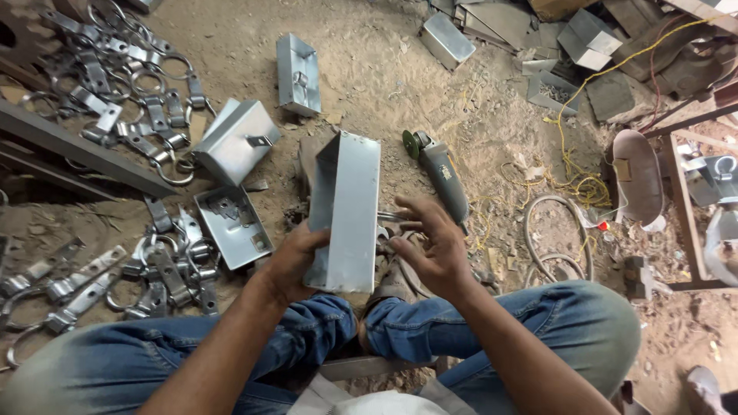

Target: The person assembles a metal box by placing a latch into a bracket and using a hammer and a small metal rod to secure the hinge.

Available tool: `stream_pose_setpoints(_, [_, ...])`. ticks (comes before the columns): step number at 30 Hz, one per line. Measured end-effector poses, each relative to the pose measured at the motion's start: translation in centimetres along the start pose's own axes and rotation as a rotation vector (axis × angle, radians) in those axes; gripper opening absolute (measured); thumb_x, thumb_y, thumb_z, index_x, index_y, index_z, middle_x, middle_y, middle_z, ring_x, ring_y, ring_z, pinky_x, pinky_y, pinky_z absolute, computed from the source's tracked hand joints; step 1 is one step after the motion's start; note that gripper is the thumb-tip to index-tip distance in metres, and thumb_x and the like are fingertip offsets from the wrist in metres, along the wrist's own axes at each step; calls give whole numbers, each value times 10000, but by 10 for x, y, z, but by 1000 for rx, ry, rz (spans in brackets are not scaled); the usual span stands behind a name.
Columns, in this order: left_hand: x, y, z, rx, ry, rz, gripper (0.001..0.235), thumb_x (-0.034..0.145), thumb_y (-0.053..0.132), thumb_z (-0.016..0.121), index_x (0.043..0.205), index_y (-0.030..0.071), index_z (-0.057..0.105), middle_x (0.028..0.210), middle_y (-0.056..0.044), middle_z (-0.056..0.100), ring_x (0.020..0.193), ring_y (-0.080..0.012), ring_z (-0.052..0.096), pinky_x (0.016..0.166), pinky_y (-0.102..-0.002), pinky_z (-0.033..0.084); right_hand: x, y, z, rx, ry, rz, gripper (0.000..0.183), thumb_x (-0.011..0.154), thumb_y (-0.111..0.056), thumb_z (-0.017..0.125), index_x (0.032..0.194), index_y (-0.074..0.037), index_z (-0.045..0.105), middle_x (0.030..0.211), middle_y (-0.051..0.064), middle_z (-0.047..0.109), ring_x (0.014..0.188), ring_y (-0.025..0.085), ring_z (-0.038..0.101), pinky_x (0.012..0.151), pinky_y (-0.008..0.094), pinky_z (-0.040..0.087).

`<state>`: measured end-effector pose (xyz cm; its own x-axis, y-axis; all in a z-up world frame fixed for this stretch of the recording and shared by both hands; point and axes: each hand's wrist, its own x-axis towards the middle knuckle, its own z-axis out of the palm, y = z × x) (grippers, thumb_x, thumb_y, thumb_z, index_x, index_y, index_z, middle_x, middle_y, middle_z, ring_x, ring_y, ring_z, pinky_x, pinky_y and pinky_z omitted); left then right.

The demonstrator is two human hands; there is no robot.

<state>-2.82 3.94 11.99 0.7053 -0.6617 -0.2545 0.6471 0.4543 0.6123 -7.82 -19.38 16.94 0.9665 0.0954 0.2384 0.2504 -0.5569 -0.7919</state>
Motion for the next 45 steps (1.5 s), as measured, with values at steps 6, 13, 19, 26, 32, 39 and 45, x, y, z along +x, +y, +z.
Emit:
stream_pose_setpoints(6, [8, -30, 1, -216, -142, -176, 603, 928, 295, 647, 1395, -63, 516, 1109, -191, 741, 946, -266, 773, 800, -421, 654, -9, 28, 0, 112, 42, -95, 148, 943, -152, 766, 1044, -45, 771, 909, 62, 787, 801, 114, 759, 678, 248, 623])
stream_pose_setpoints(13, [29, -26, -3, 58, 556, -130, 476, 928, 336, 558, 1357, 139, 498, 1109, -121, 707, 996, -256, 718, 823, -439, 614, -11, 48, 1, 128, 73, 97, 155, 952, -169, 725, 887, -41, 784, 720, 40, 763, 614, 70, 716, 505, 221, 565])
stream_pose_setpoints(19, [27, -32, -5, -39, 603, -151, 713, 980, 613, 450, 1307, 5, 630, 1217, -154, 740, 1138, -283, 692, 1065, -448, 498, -8, 59, 6, 122, 101, 291, 196, 945, -180, 723, 855, -18, 787, 666, 53, 740, 570, 90, 702, 501, 239, 563])
stream_pose_setpoints(26, [29, -43, 3, -35, 358, 80, 789, 942, 670, 380, 1348, 25, 584, 1223, -146, 700, 1112, -258, 692, 954, -419, 557, -8, 73, 5, 418, 136, 464, 309, 979, -202, 702, 810, 54, 728, 677, 116, 723, 531, 135, 673, 468, 276, 569])
stream_pose_setpoints(32, [28, -29, -1, 75, 286, 51, 788, 939, 678, 399, 1340, 32, 608, 1189, -148, 701, 1085, -229, 688, 914, -381, 566, -8, 73, 6, 513, 116, 445, 278, 984, -190, 685, 890, 68, 729, 718, 135, 718, 574, 140, 673, 504, 282, 573])
stream_pose_setpoints(39, [42, -29, -25, 84, 412, -8, 774, 958, 703, 442, 1138, -8, 690, 961, -94, 717, 937, -186, 701, 905, -351, 564, -11, 68, 0, 759, 40, 406, 238, 1015, -151, 645, 962, 72, 710, 774, 142, 733, 621, 152, 690, 558, 296, 572])
stream_pose_setpoints(45, [35, -29, -22, 352, 264, 196, 338, 900, 357, 719, 1033, 46, 711, 823, -35, 707, 710, -151, 662, 652, -308, 598, -25, 94, -3, 1108, 5, 464, 232, 1045, -150, 594, 1080, 62, 679, 935, 135, 743, 784, 169, 730, 715, 318, 611])
